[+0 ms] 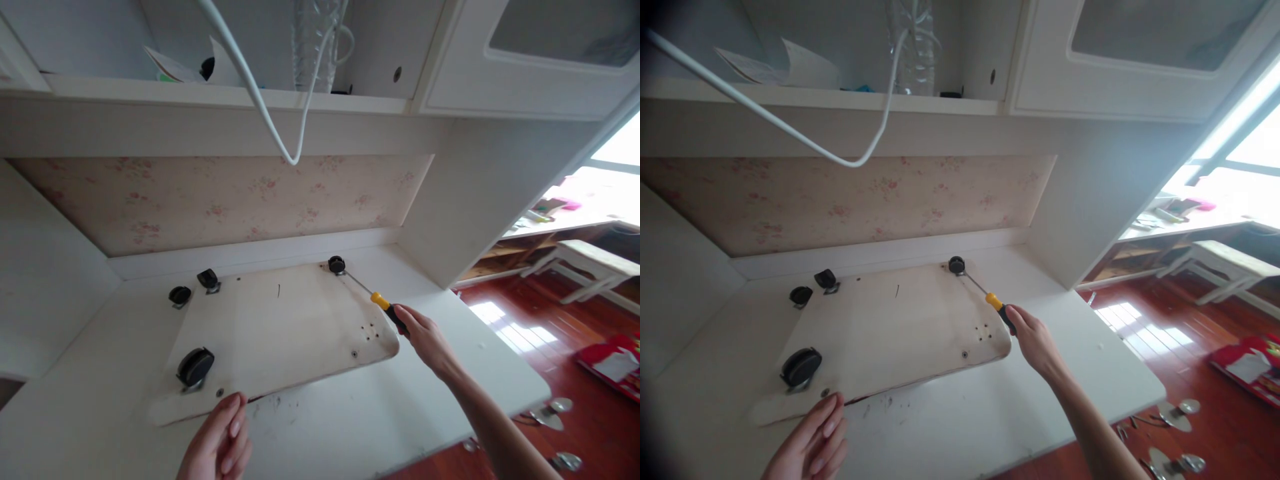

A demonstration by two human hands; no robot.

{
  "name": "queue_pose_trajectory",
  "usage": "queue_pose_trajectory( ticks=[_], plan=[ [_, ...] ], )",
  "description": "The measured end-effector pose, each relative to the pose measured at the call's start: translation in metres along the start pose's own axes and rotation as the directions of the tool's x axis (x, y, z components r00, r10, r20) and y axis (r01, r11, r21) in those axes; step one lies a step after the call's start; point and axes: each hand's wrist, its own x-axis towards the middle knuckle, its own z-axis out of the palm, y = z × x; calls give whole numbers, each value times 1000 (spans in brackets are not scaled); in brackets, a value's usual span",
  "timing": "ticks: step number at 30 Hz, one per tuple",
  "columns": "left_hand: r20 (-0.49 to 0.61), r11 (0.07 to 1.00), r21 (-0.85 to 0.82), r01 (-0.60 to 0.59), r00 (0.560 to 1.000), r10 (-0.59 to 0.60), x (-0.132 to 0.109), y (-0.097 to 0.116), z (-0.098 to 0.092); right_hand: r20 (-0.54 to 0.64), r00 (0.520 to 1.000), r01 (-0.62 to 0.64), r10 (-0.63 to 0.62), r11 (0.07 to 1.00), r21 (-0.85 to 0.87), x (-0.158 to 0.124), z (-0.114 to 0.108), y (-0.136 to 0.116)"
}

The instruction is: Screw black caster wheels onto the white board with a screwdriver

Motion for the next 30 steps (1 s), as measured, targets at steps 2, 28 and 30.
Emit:
queue_pose_trajectory(
  ticks=[2,28,30],
  plan=[
    [1,1000,11,9,1000,-9,0,0,1,13,1000,0,-1,1000,32,-4,1,0],
    [135,783,520,-341,938,319,-9,-15,36,-33,972,222,-233,952,-210,73,-51,-57],
    [196,653,635,-412,904,380,-3,-6,45,-39,966,243,-257,946,-215,79,-57,-59]
  ],
)
